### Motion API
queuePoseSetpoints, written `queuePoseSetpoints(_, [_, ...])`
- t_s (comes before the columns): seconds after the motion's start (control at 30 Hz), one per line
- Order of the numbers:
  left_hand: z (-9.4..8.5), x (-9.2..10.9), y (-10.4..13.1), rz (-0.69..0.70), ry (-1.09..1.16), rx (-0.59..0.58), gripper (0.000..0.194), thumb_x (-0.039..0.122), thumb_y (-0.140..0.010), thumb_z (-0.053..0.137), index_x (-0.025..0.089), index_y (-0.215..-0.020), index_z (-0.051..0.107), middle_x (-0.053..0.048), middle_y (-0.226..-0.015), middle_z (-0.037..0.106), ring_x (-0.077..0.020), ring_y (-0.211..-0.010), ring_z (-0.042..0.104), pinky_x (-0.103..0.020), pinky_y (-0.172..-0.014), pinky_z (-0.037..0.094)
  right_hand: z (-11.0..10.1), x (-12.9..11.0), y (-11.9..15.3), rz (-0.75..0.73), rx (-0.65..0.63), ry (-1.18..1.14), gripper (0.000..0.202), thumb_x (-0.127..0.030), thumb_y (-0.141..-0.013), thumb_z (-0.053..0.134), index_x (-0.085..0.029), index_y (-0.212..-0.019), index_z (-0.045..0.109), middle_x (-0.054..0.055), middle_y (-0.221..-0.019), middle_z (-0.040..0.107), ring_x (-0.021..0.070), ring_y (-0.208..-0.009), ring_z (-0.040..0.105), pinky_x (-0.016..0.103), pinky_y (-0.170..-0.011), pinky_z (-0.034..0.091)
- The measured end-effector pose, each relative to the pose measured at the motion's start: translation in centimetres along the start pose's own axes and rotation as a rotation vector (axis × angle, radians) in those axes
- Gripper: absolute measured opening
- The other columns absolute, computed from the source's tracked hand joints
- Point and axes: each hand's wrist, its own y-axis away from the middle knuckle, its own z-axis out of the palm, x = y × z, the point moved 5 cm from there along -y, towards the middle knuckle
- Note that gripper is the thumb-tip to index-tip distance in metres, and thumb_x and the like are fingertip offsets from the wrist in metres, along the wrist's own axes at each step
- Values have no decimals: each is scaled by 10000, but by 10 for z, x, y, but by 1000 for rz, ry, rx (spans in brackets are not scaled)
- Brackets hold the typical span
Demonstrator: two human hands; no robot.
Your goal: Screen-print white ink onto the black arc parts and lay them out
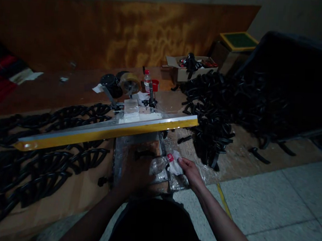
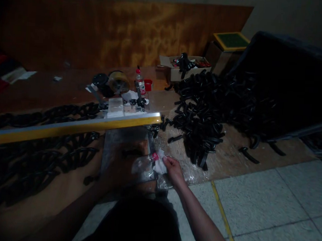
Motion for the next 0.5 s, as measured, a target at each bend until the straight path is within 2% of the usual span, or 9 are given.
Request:
queuePoseSetpoints(0.17, [-3, -2, 2, -33, 4, -1, 542, 408, -790, 621, 238, -1303, 581, -127, -1249, 669, -326, -1175, 601, -459, -1047, 383, 3, -1, -1, 5, -13, -2, 493, -650, -566, 775, -182, -699, 693, 0, -622, 656, 150, -562, 546, 250, -544, 392])
queuePoseSetpoints(0.37, [-7, -3, 6, -14, 33, 6, 614, 372, -772, 644, 255, -1363, 526, -121, -1322, 624, -318, -1196, 589, -442, -1053, 385, 7, 1, -2, 31, -3, -6, 505, -637, -536, 801, -179, -732, 714, 11, -651, 679, 159, -562, 562, 261, -555, 413])
queuePoseSetpoints(0.5, [-1, -12, 11, -67, 76, -60, 633, 411, -749, 658, 252, -1349, 537, -113, -1249, 666, -312, -1111, 640, -411, -959, 465, 11, 3, -6, 33, -13, -41, 467, -571, -538, 838, -172, -741, 708, 7, -636, 673, 146, -535, 553, 251, -528, 400])
